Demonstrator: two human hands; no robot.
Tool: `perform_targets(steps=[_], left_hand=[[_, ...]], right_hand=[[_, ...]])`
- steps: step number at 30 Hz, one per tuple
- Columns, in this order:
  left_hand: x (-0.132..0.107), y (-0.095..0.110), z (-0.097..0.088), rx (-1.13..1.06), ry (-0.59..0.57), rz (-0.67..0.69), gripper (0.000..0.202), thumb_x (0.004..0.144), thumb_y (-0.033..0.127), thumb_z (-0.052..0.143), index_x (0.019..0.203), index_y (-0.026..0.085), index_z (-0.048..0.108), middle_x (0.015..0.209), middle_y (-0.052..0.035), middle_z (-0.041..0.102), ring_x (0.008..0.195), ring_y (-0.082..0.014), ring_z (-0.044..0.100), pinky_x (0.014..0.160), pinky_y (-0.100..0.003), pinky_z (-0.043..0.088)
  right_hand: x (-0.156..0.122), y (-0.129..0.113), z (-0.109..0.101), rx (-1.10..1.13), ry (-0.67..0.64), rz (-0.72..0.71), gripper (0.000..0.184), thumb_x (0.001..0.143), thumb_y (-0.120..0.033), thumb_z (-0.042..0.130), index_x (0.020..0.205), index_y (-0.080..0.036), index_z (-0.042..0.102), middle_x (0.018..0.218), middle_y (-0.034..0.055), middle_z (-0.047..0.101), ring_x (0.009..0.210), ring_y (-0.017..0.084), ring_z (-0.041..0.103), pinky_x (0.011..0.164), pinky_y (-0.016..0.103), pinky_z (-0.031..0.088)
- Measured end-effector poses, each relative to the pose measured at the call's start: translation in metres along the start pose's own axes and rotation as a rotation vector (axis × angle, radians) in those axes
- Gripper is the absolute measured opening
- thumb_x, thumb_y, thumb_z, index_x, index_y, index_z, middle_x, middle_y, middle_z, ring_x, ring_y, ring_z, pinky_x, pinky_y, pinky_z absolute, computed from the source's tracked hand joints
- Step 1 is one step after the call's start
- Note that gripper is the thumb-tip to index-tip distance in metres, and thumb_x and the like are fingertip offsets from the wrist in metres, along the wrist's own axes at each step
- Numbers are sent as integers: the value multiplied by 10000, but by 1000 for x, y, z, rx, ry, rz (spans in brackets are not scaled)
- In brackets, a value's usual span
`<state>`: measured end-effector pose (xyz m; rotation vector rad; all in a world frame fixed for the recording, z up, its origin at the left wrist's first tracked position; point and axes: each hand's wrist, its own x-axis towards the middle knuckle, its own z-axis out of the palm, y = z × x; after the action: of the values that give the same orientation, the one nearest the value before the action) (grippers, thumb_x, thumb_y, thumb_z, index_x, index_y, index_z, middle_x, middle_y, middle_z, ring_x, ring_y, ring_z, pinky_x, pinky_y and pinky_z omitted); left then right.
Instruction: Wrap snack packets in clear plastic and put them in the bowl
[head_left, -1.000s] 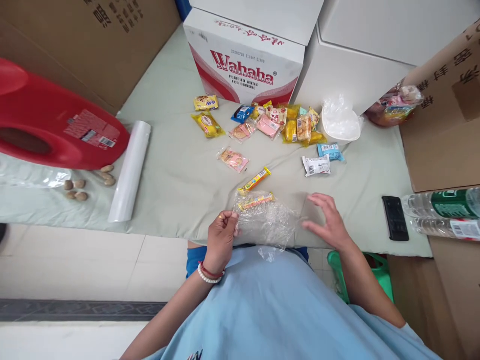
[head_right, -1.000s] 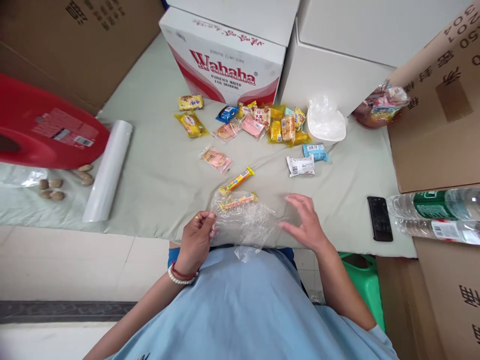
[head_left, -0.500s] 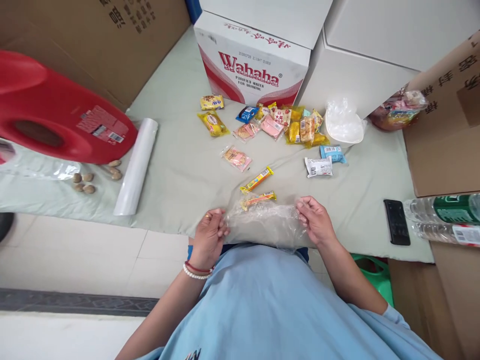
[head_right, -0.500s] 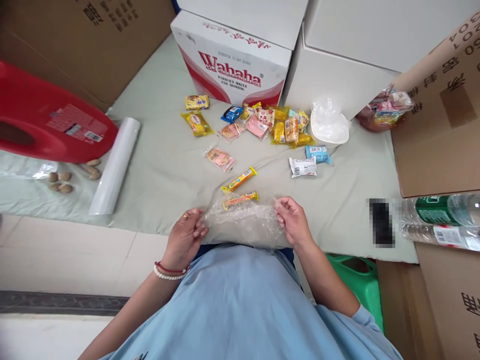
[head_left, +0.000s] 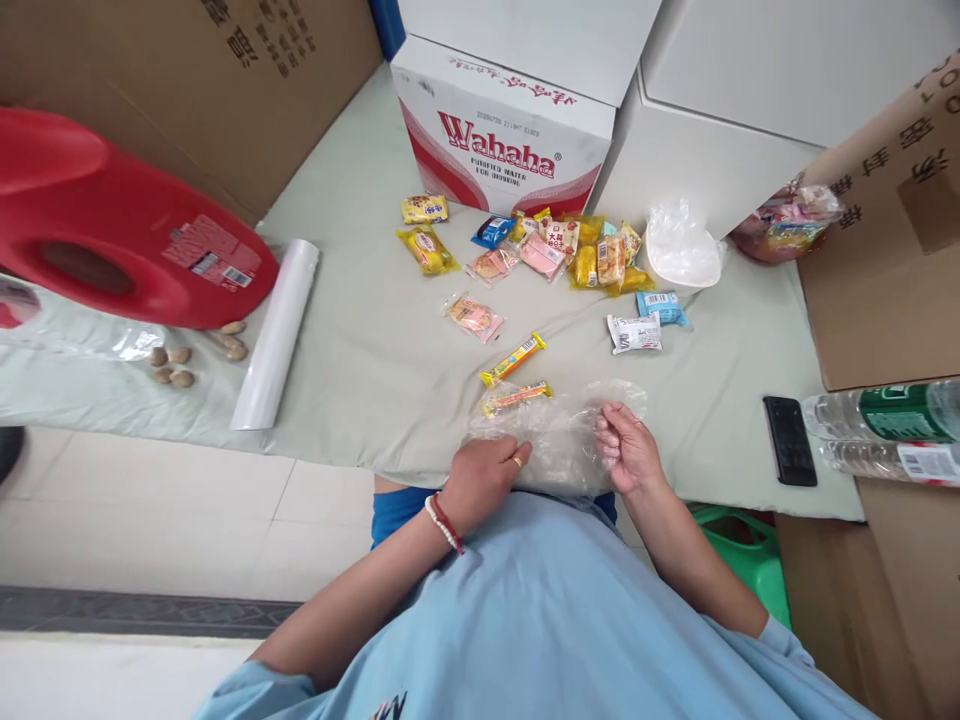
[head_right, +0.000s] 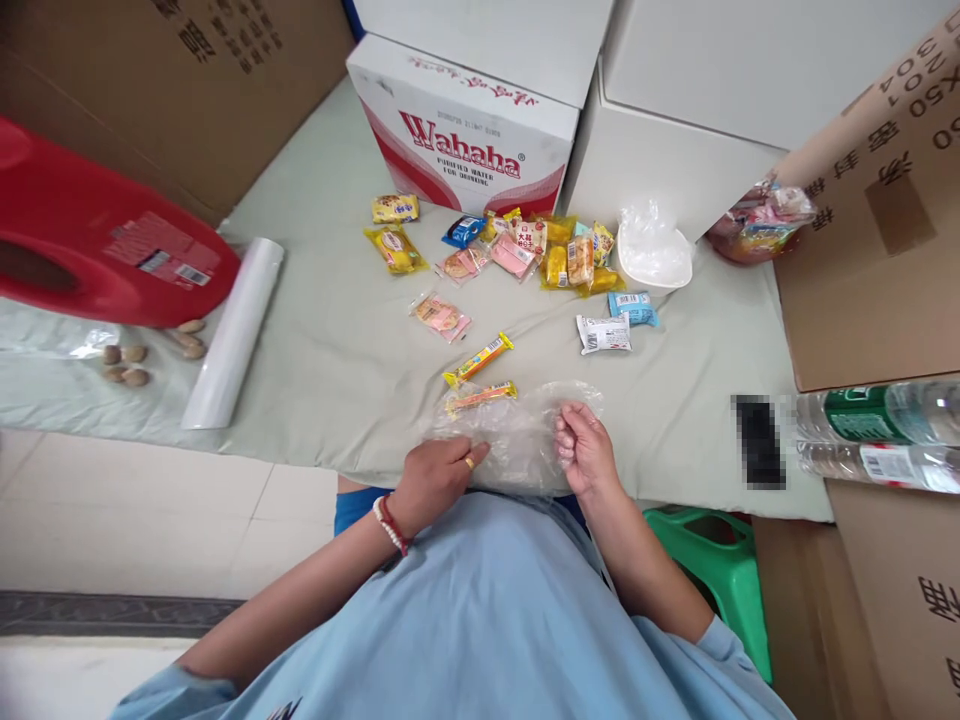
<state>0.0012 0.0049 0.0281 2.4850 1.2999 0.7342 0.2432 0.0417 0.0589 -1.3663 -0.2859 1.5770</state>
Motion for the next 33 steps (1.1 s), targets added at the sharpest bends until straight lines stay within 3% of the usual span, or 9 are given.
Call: perform_targets(steps=[4, 8, 11, 14, 17, 21, 25, 28, 33], left_hand=[[-11, -20, 3, 91, -9, 106, 332, 1096, 185, 406, 976, 207, 714, 678, -3, 541, 620, -166, 465, 596, -331, 275], [-30, -27, -6, -19, -20, 66, 317, 1069, 176, 409, 1084, 194, 725, 770, -25, 590, 682, -172, 502, 644, -311, 383], [-37, -24, -11, -194, -36, -22, 388, 1048, 192, 387, 1266, 154, 706, 827, -51, 605, 717, -174, 556, 661, -307, 453], [-34, -16, -11, -363, 3, -173, 430, 1069, 256, 360, 1205, 147, 753, 803, -47, 586, 717, -167, 597, 663, -303, 493], [-25, -11, -8, -383, 94, -404, 410, 1066, 349, 458, 907, 180, 796, 772, -37, 586, 680, -149, 604, 642, -289, 498], [-21, -25, -10, -396, 178, -599, 256, 975, 377, 613, 906, 212, 797, 910, -50, 695, 800, -164, 678, 724, -289, 554], [-35, -67, -23, -457, 274, -759, 268, 907, 426, 649, 988, 229, 812, 1020, -64, 711, 935, -200, 696, 797, -317, 594], [-44, -91, -39, -394, 288, -819, 296, 848, 430, 693, 1013, 223, 826, 1173, -103, 673, 967, -230, 689, 821, -380, 611], [-33, -76, -71, 126, 630, -581, 181, 917, 197, 621, 893, 212, 800, 1033, -104, 687, 1007, -264, 653, 958, -483, 545]], right_hand=[[4, -8, -44, -81, 117, -64, 551, 533, -443, 1001, 815, -208, 590, 669, -53, 575, 519, 61, 464, 417, 160, 388], [-4, -31, -88, -653, 195, -252, 612, 612, -582, 939, 1026, -220, 670, 953, 51, 684, 821, 196, 654, 664, 321, 588], [-9, -49, -83, -1066, 75, -560, 682, 777, -632, 827, 1316, -263, 633, 1324, 122, 641, 1208, 294, 626, 1022, 493, 562], [4, -51, -42, -1272, -209, -788, 789, 844, -642, 782, 1497, -282, 525, 1497, 140, 570, 1428, 345, 478, 1210, 577, 398], [32, -38, 4, -1355, -423, -802, 811, 826, -553, 828, 1506, -233, 524, 1376, 144, 663, 1363, 352, 526, 1152, 542, 436], [61, -22, 27, -1328, -440, -616, 262, 945, -354, 639, 1152, -205, 701, 939, 48, 733, 894, 214, 666, 852, 345, 514], [55, -15, 3, -1170, -276, -529, 263, 962, -446, 566, 969, -210, 682, 793, 8, 686, 729, 176, 639, 709, 291, 481], [39, -18, -25, -1241, -322, -348, 318, 953, -498, 559, 1018, -217, 693, 676, -26, 632, 635, 178, 607, 635, 285, 463], [40, -53, -36, -1588, -99, -521, 339, 1001, -409, 525, 1188, -213, 729, 876, 57, 742, 793, 232, 673, 726, 336, 498]])
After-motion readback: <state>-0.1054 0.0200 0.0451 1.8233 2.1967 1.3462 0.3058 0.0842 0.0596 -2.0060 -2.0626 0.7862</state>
